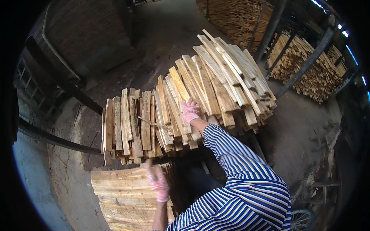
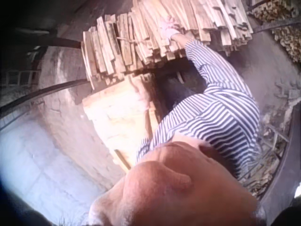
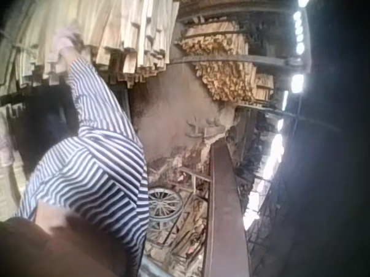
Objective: The person stacks wooden planks in a lumber yard. They pick up planks from a pile and place them onto a growing stack, arranging them to form a neat pile.
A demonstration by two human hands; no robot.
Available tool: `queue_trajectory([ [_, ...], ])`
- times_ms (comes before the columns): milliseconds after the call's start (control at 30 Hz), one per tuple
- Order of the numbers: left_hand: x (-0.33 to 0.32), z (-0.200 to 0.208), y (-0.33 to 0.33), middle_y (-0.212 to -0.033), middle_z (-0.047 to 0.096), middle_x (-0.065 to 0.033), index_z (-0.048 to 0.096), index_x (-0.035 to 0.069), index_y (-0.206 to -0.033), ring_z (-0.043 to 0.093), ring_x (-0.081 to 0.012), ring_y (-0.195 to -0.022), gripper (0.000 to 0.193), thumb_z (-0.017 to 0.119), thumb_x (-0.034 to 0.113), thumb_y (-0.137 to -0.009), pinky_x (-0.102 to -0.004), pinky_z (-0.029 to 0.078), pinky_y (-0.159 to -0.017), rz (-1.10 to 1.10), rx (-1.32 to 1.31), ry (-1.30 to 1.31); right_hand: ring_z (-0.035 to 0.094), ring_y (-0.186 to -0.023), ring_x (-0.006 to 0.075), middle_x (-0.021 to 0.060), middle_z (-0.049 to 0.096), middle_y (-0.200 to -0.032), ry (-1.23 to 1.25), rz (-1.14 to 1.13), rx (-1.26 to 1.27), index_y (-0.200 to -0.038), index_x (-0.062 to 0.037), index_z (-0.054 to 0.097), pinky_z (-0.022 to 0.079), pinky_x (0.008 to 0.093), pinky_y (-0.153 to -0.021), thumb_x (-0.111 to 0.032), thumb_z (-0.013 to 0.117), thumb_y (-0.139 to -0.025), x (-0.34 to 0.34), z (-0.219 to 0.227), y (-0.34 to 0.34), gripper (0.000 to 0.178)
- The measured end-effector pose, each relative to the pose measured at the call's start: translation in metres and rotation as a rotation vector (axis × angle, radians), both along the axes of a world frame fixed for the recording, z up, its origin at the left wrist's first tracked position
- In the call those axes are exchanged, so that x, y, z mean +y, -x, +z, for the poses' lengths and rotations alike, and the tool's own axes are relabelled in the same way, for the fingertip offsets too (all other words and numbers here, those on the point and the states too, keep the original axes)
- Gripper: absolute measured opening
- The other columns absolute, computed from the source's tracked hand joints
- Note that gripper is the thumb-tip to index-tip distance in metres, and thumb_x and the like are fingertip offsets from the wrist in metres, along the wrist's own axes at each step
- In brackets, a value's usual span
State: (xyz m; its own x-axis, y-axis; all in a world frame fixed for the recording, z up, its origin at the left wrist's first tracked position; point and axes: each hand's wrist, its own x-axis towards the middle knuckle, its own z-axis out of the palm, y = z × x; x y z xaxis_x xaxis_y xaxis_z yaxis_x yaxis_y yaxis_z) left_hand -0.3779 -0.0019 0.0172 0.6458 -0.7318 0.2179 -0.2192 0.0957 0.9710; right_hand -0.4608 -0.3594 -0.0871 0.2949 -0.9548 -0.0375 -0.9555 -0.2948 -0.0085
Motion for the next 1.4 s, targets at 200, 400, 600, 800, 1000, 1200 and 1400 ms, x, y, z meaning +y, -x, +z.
queue_trajectory([
  [200, -0.123, -0.143, 0.007, -0.142, 0.055, -0.0185, 0.048, -0.004, -0.142, 0.05, -0.0278, -0.133, 0.062, 0.052, 0.044, -0.103, -0.0342, 0.035, -0.112, -0.1, 0.493, -0.402, 0.053, -0.116, 0.031, 0.0229, 0.052, -0.13, -0.273, -0.158, 0.052, -0.143, -0.0088, 0.04, 0.049, 0.0456, -0.093, -0.014, 0.059, -0.093, -0.011, 0.001, -0.047, 0.054],
  [400, -0.219, -0.198, 0.014, -0.109, 0.066, -0.0043, 0.066, 0.011, -0.103, 0.063, -0.0252, -0.1, 0.036, 0.055, 0.045, -0.1, -0.0407, 0.052, -0.082, -0.112, 1.212, -0.272, 0.054, -0.118, 0.0381, 0.025, 0.047, -0.136, -0.192, -0.223, -0.151, -0.157, -0.0231, 0.023, 0.051, 0.051, -0.085, -0.019, 0.047, -0.098, 0.033, -0.036, -0.048, 0.063],
  [600, -0.213, -0.128, -0.016, -0.093, 0.059, -0.0024, 0.059, 0.012, -0.107, 0.056, -0.0215, -0.087, 0.053, 0.057, 0.063, -0.092, -0.0367, 0.049, -0.078, -0.223, 0.977, -0.581, 0.058, -0.116, 0.0384, 0.0261, 0.052, -0.133, -0.515, -0.316, -0.419, -0.158, -0.0164, 0.019, 0.05, 0.0474, -0.095, -0.018, 0.07, -0.079, 0.016, 0.008, -0.009, 0.094],
  [800, -0.248, -0.111, -0.08, -0.128, 0.054, -0.0242, 0.038, 0.0, -0.148, 0.06, -0.0349, -0.112, 0.102, 0.054, 0.078, -0.084, -0.0509, 0.052, -0.097, -0.5, 1.317, -0.295, 0.063, -0.095, 0.024, 0.0224, 0.062, -0.115, -0.632, 0.103, -1.051, -0.159, -0.0062, 0.012, 0.054, 0.0366, -0.083, -0.015, 0.077, -0.077, 0.11, 0.094, 0.011, 0.105],
  [1000, -0.218, -0.061, -0.022, -0.118, 0.058, -0.0229, 0.048, -0.004, -0.13, 0.06, -0.0377, -0.104, 0.076, 0.069, 0.054, -0.086, -0.0518, 0.052, -0.093, -0.337, 1.156, -0.181, 0.039, -0.14, 0.0378, 0.0276, 0.034, -0.154, -0.451, 0.09, -0.742, -0.159, -0.011, 0.017, 0.034, 0.0487, -0.115, -0.061, 0.062, -0.085, 0.053, 0.112, 0.103, 0.1],
  [1200, -0.18, -0.04, -0.002, -0.104, 0.062, -0.0156, 0.052, 0.004, -0.124, 0.061, -0.0324, -0.089, 0.063, 0.076, 0.046, -0.083, -0.046, 0.054, -0.078, -0.355, 1.248, -0.114, 0.042, -0.136, 0.0454, 0.0316, 0.04, -0.149, 0.236, -0.392, -0.196, -0.147, -0.0032, 0.041, 0.04, 0.0515, -0.107, -0.063, 0.069, -0.075, -0.167, 0.155, 0.22, 0.098],
  [1400, -0.141, -0.049, -0.039, -0.1, 0.064, -0.0163, 0.055, 0.0, -0.118, 0.064, -0.0302, -0.088, 0.059, 0.075, 0.044, -0.085, -0.0434, 0.055, -0.08, -0.354, 1.293, -0.189, 0.066, -0.108, 0.0346, 0.0231, 0.068, -0.118, -0.22, -0.244, -0.361, -0.127, -0.0036, 0.062, 0.051, 0.043, -0.094, -0.042, 0.068, -0.08, -0.181, 0.199, 0.242, 0.06],
])
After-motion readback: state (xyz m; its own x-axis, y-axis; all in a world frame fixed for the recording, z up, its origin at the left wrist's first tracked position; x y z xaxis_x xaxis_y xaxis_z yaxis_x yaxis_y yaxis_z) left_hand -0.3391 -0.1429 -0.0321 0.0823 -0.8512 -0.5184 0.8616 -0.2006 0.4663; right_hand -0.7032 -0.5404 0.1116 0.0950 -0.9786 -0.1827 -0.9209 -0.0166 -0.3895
